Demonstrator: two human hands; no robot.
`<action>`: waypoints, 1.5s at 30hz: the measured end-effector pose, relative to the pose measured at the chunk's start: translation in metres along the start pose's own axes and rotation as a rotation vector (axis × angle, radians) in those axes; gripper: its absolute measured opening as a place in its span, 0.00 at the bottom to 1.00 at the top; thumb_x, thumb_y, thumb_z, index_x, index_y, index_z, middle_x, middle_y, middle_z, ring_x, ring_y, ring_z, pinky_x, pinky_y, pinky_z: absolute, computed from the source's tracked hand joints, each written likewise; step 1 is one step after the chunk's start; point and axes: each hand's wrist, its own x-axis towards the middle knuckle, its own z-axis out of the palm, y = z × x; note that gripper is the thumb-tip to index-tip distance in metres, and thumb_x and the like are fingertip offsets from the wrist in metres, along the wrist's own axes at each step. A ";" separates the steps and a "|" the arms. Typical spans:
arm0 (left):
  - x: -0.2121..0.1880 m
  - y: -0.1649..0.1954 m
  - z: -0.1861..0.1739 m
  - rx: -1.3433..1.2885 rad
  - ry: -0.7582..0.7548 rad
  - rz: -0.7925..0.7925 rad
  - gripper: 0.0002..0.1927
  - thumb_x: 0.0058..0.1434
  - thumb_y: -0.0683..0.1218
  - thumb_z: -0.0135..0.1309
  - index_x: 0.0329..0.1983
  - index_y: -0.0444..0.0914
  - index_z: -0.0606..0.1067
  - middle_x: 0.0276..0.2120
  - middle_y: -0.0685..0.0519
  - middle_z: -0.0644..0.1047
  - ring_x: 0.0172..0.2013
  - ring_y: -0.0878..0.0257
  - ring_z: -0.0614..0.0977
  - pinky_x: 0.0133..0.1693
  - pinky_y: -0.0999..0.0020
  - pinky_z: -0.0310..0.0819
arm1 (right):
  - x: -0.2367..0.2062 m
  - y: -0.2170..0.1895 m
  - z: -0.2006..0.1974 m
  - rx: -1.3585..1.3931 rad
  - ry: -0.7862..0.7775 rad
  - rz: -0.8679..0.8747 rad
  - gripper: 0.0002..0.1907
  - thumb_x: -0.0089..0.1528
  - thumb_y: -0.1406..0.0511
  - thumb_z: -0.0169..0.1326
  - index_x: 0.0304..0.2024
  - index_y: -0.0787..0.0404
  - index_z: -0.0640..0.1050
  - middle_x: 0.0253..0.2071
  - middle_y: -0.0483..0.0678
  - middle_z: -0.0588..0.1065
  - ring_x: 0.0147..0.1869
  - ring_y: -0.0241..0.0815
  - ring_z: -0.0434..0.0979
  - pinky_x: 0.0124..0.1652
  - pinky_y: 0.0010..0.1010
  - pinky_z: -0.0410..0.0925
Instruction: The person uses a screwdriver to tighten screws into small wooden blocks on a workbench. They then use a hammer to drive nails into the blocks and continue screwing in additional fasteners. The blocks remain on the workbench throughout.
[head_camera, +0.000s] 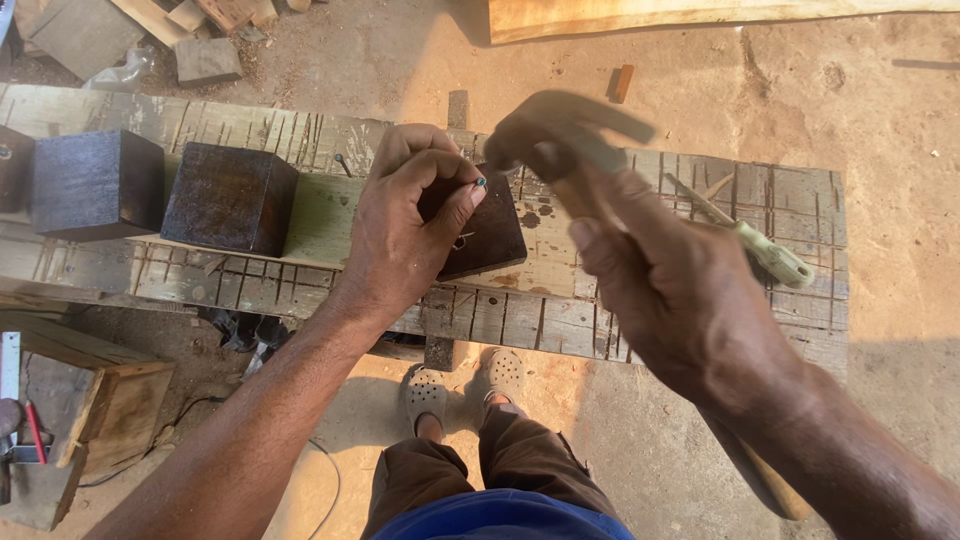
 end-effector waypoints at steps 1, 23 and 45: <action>0.000 0.000 0.001 0.007 0.001 0.009 0.05 0.66 0.40 0.62 0.42 0.36 0.77 0.48 0.53 0.71 0.51 0.63 0.77 0.53 0.67 0.80 | -0.006 0.003 -0.002 0.010 0.059 -0.084 0.24 0.74 0.62 0.43 0.71 0.64 0.64 0.18 0.46 0.73 0.16 0.28 0.71 0.15 0.24 0.66; -0.029 0.035 -0.017 0.153 -0.151 -0.102 0.33 0.70 0.59 0.56 0.68 0.34 0.64 0.60 0.41 0.65 0.63 0.51 0.69 0.61 0.50 0.68 | -0.188 0.063 -0.030 -0.264 0.093 0.935 0.23 0.64 0.61 0.60 0.60 0.60 0.75 0.33 0.52 0.80 0.33 0.41 0.83 0.35 0.34 0.78; -0.009 0.077 0.186 0.280 -0.373 0.236 0.06 0.58 0.39 0.59 0.28 0.33 0.74 0.25 0.49 0.73 0.27 0.62 0.78 0.24 0.66 0.77 | -0.241 0.074 -0.025 -0.186 0.230 0.895 0.25 0.58 0.60 0.64 0.57 0.59 0.77 0.38 0.52 0.83 0.40 0.42 0.85 0.41 0.35 0.77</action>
